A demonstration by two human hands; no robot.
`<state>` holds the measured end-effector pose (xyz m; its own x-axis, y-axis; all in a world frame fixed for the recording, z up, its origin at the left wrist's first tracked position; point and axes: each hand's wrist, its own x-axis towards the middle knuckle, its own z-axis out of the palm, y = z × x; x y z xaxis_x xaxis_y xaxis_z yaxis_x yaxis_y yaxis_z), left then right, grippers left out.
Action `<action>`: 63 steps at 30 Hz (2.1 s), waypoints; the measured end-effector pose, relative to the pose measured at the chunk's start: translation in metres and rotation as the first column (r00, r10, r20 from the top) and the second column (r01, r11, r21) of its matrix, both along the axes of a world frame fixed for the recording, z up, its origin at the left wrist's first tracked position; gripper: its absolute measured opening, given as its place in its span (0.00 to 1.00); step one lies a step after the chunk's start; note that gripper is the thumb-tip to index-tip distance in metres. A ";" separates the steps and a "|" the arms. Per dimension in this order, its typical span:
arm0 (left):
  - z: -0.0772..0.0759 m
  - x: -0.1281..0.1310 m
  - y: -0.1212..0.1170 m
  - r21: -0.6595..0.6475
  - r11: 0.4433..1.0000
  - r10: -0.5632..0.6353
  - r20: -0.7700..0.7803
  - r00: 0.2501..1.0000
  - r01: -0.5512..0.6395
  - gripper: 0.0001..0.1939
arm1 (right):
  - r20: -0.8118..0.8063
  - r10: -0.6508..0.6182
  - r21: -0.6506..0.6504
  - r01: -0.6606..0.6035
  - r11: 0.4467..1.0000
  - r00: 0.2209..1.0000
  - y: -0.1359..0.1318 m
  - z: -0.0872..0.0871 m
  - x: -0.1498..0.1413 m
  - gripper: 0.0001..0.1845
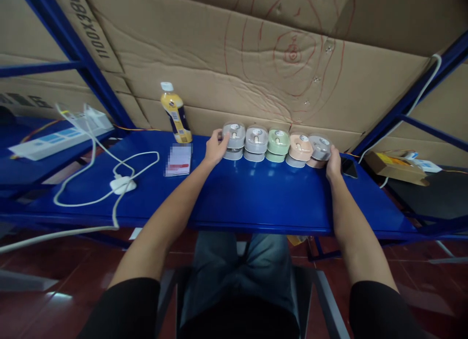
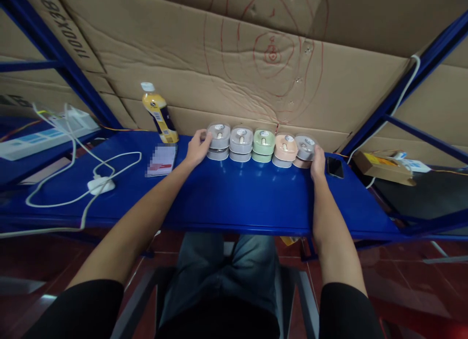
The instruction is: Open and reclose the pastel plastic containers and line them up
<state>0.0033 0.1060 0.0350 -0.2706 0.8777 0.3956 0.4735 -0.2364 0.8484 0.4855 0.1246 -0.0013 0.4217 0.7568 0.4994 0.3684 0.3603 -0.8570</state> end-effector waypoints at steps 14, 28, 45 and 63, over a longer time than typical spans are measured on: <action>-0.011 -0.055 0.001 0.043 0.993 0.108 0.042 0.993 -0.109 0.20 | 0.382 -0.122 -0.117 0.179 0.977 0.916 -0.014 0.010 -0.061 0.63; -0.015 -0.060 0.003 0.002 0.996 0.087 0.054 0.995 -0.087 0.25 | 0.435 -0.261 -0.111 0.339 0.934 0.862 -0.030 0.030 -0.081 0.55; 0.016 -0.015 -0.069 0.365 0.914 -0.078 -0.278 0.958 0.180 0.26 | 0.471 0.637 -0.199 -0.630 0.751 0.610 -0.100 0.054 -0.165 0.47; -0.039 0.030 -0.085 0.001 0.728 -0.633 -0.382 0.673 0.686 0.68 | 0.674 0.569 -0.248 -0.582 0.775 0.472 -0.115 0.025 -0.211 0.52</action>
